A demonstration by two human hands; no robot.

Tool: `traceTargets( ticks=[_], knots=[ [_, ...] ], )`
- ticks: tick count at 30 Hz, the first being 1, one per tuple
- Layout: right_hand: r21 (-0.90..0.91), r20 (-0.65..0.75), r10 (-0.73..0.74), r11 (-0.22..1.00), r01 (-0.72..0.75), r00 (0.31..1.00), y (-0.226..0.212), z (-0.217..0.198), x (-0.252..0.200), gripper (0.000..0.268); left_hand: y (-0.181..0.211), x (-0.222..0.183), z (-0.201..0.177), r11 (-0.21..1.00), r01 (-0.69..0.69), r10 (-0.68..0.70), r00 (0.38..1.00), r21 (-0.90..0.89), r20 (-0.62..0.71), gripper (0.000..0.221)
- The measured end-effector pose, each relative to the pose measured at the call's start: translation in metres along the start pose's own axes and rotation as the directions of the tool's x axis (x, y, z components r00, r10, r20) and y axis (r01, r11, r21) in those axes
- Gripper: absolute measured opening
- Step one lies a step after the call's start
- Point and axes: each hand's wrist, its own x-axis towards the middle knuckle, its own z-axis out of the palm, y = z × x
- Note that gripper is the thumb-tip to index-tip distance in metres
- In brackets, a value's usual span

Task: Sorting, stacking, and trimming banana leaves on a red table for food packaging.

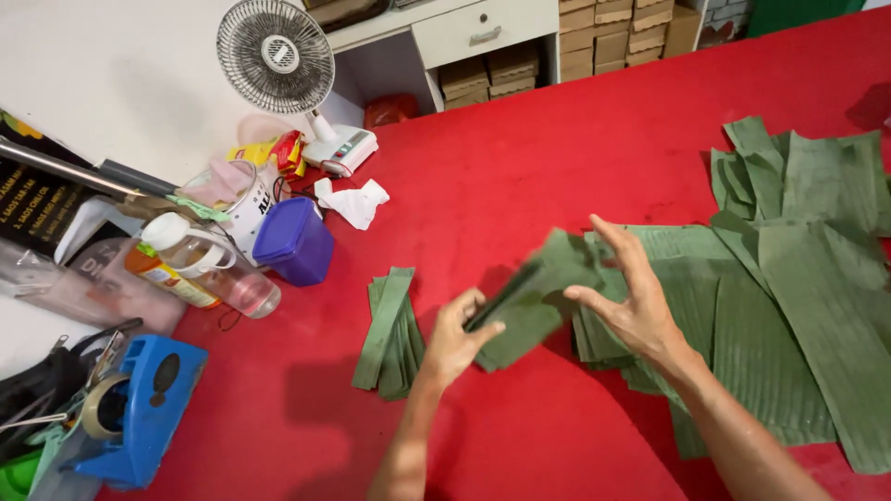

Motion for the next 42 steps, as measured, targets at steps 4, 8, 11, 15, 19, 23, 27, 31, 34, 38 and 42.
traceTargets(
  ticks=[4,8,11,15,19,23,27,31,34,38,42],
  knots=[
    [0.228,0.042,0.237,0.944,-0.240,0.971,0.014,0.005,-0.018,0.042,0.021,-0.023,-0.004,0.990,0.040,-0.023,0.992,-0.136,0.127,0.029],
    [0.262,0.085,0.288,0.917,-0.301,0.954,0.008,0.001,-0.016,0.026,0.059,-0.036,-0.004,0.957,0.103,-0.072,0.990,-0.271,0.124,0.029],
    [0.171,0.181,0.304,0.927,-0.335,0.935,-0.002,-0.008,-0.008,0.040,0.055,-0.033,-0.010,0.967,0.128,-0.090,0.980,-0.218,0.179,0.023],
    [0.236,0.397,0.381,0.837,-0.493,0.835,0.002,-0.005,-0.017,0.040,0.100,-0.025,-0.024,0.896,0.084,-0.197,0.955,0.436,0.221,0.023],
    [0.407,0.241,0.437,0.765,-0.499,0.866,0.015,0.010,-0.020,0.030,0.099,-0.022,-0.028,0.688,-0.081,0.323,0.924,0.722,-0.204,0.048],
    [0.641,0.133,0.562,0.580,-0.504,0.816,0.046,0.035,-0.035,0.023,0.127,-0.043,0.015,0.921,-0.022,-0.205,0.822,-0.389,-0.531,0.111],
    [0.612,0.222,0.532,0.576,-0.541,0.817,-0.008,0.056,-0.041,0.030,0.107,-0.042,0.057,0.813,0.090,-0.362,0.852,-0.575,-0.378,0.057],
    [0.260,0.246,0.361,0.870,-0.420,0.899,0.004,0.055,-0.045,0.061,0.060,-0.034,0.057,0.947,-0.034,-0.141,0.850,-0.319,-0.508,0.031],
    [0.179,0.305,0.201,0.948,-0.264,0.931,0.011,0.065,-0.054,0.088,0.076,-0.038,0.057,0.966,-0.170,0.095,0.934,-0.193,-0.346,0.055],
    [0.137,0.388,0.215,0.948,-0.287,0.896,0.040,0.078,-0.077,0.073,0.060,-0.039,0.058,0.957,-0.159,0.094,0.961,-0.241,-0.260,0.030],
    [0.046,0.340,0.212,0.969,-0.242,0.916,0.028,0.079,-0.073,0.041,0.049,-0.035,0.066,0.947,-0.053,-0.041,0.958,-0.317,-0.283,0.028]
  ],
)
